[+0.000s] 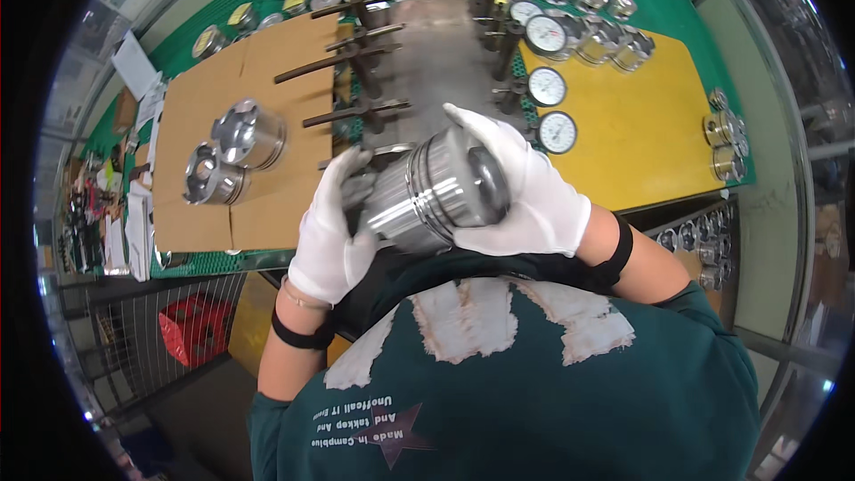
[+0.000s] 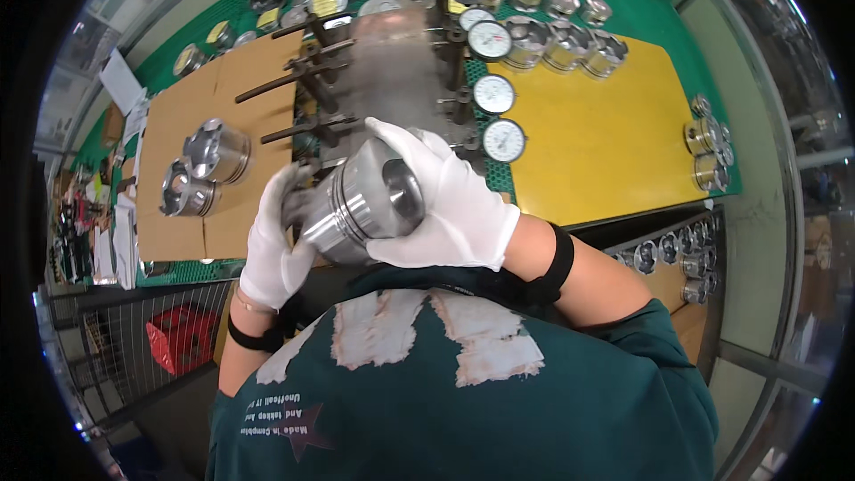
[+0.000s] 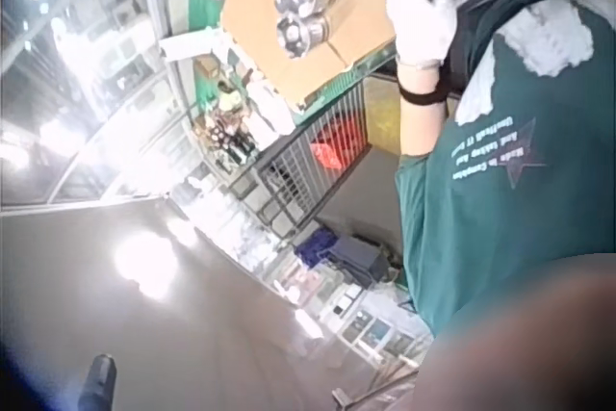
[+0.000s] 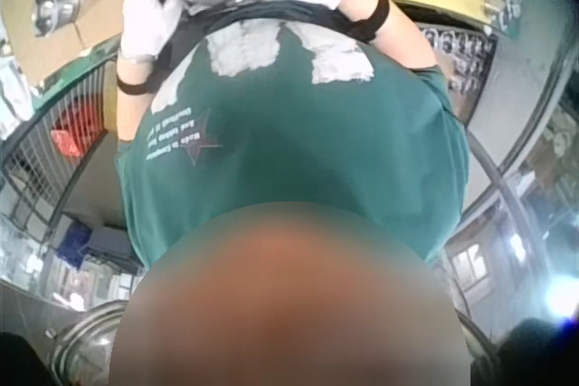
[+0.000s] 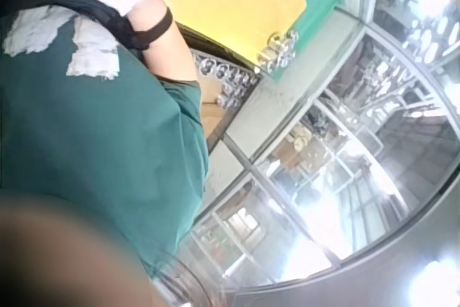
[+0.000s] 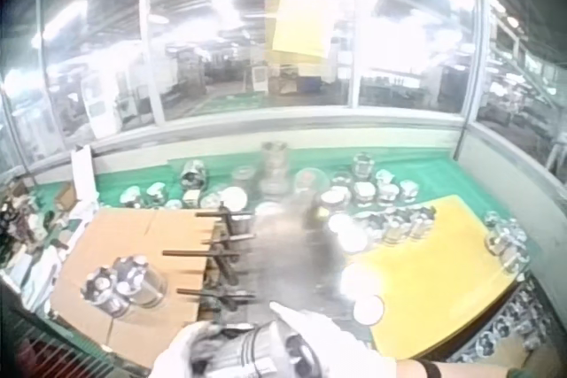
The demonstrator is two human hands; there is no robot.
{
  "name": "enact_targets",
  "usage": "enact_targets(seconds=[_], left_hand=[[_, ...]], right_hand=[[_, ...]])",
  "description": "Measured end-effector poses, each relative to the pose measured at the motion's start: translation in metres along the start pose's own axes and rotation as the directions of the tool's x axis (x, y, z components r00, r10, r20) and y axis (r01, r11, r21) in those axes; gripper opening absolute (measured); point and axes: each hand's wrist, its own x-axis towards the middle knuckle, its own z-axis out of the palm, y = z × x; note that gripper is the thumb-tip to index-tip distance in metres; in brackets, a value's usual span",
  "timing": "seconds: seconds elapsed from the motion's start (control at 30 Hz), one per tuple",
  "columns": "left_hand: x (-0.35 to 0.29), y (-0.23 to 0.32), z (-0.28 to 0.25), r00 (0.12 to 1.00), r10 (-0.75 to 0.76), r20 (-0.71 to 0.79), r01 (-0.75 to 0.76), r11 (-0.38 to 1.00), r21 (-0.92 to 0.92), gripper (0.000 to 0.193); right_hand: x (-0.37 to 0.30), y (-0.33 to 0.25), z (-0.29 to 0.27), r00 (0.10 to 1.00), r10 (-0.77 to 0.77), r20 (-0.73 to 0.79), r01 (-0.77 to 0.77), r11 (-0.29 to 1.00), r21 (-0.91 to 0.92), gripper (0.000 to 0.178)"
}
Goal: Inspecting metal engine pistons by placing them into a measurement jig with dial gauges and organizing them on a cart with cardboard separators.
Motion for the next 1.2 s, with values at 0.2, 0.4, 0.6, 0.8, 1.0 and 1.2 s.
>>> enact_targets(seconds=[0.2, 0.4, 0.6, 0.8, 1.0, 1.2], left_hand=[[0.024, 0.015, 0.045, 0.968, 0.206, 0.142, -0.24, 0.925, 0.294, 0.08], [0.036, 0.006, 0.077, 0.938, 0.339, 0.068, -0.322, 0.785, 0.53, 0.067], [0.041, 0.001, 0.085, 0.926, 0.363, 0.103, -0.367, 0.805, 0.466, 0.066], [0.063, -0.015, 0.08, 0.913, 0.374, 0.164, -0.407, 0.804, 0.433, 0.066], [0.072, -0.013, 0.07, 0.889, 0.412, 0.202, -0.458, 0.798, 0.391, 0.064], [0.074, -0.02, 0.074, 0.916, 0.354, 0.189, -0.398, 0.864, 0.309, 0.063]], right_hand=[[0.013, 0.017, 0.02, 0.998, 0.057, -0.027, -0.063, 0.929, -0.364, 0.09], [-0.006, 0.02, 0.026, 0.979, 0.021, -0.204, -0.09, 0.937, -0.338, 0.087], [-0.05, 0.06, 0.011, 0.876, 0.483, 0.017, -0.481, 0.875, -0.046, 0.085], [-0.053, 0.07, 0.032, 0.792, 0.569, 0.22, -0.609, 0.759, 0.229, 0.093], [-0.054, 0.093, 0.064, 0.877, 0.478, 0.04, -0.478, 0.865, 0.154, 0.087], [-0.064, 0.095, 0.06, 0.851, 0.516, 0.091, -0.511, 0.779, 0.363, 0.091]])
